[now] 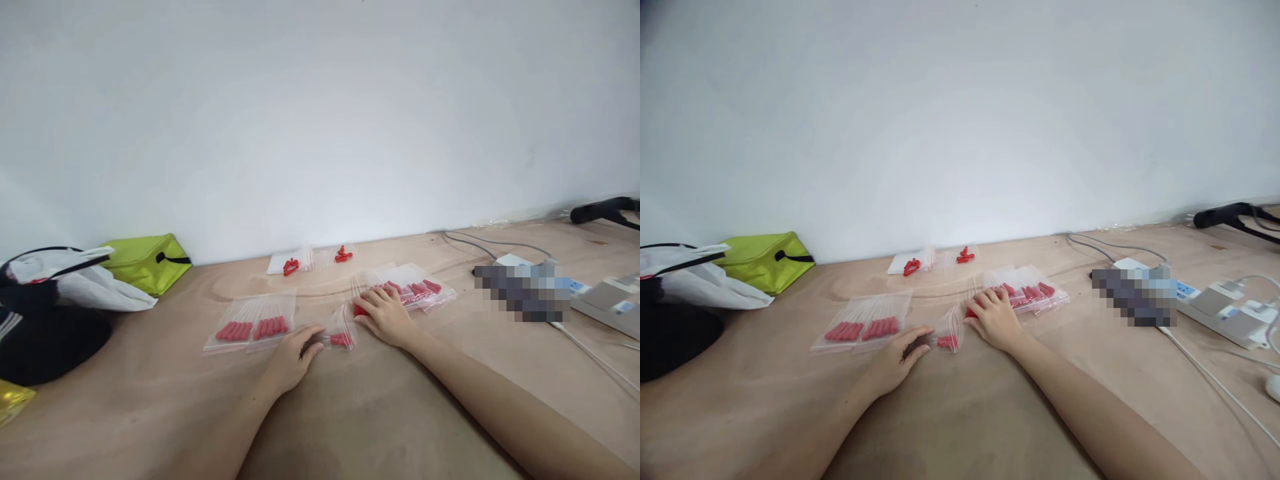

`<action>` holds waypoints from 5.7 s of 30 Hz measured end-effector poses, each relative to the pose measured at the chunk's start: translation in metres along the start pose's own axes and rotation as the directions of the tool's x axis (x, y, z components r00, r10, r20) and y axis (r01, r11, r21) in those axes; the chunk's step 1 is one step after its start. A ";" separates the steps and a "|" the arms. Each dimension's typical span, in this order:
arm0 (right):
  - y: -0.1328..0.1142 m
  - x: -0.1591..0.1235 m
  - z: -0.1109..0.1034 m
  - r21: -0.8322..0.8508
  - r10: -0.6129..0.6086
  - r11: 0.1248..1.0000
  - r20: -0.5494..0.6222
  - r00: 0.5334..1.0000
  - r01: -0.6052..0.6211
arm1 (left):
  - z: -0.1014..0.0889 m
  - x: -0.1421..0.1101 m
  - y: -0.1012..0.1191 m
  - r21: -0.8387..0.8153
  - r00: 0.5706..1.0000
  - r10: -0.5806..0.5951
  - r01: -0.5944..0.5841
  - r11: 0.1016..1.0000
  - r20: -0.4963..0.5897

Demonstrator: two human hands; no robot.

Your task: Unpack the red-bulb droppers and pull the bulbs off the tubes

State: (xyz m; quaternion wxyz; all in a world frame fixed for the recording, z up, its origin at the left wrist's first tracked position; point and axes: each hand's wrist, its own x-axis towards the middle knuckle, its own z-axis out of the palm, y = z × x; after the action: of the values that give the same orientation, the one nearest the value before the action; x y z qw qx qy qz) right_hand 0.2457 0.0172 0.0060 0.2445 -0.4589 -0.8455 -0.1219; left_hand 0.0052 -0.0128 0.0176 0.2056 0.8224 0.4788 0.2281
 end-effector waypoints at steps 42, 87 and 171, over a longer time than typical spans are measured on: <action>0.057 0.012 -0.054 0.793 0.228 0.191 0.537 0.812 -0.578 | -0.009 -0.004 0.008 0.188 0.940 0.160 -0.223 0.957 0.300; -0.002 -0.001 0.009 0.010 0.194 0.981 -0.094 0.976 -0.194 | -0.005 0.008 0.003 0.291 0.993 -0.065 0.090 0.952 -0.097; -0.045 0.011 0.022 0.095 -0.270 0.946 -0.301 0.914 0.310 | 0.011 0.013 0.004 0.015 0.962 0.220 -0.221 0.975 -0.159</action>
State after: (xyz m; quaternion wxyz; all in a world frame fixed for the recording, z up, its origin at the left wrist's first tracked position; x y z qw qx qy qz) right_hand 0.1965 0.0101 -0.0064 0.3742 -0.2873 -0.8668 -0.1617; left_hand 0.0200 -0.0048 0.0129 0.1412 0.8493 0.3990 0.3155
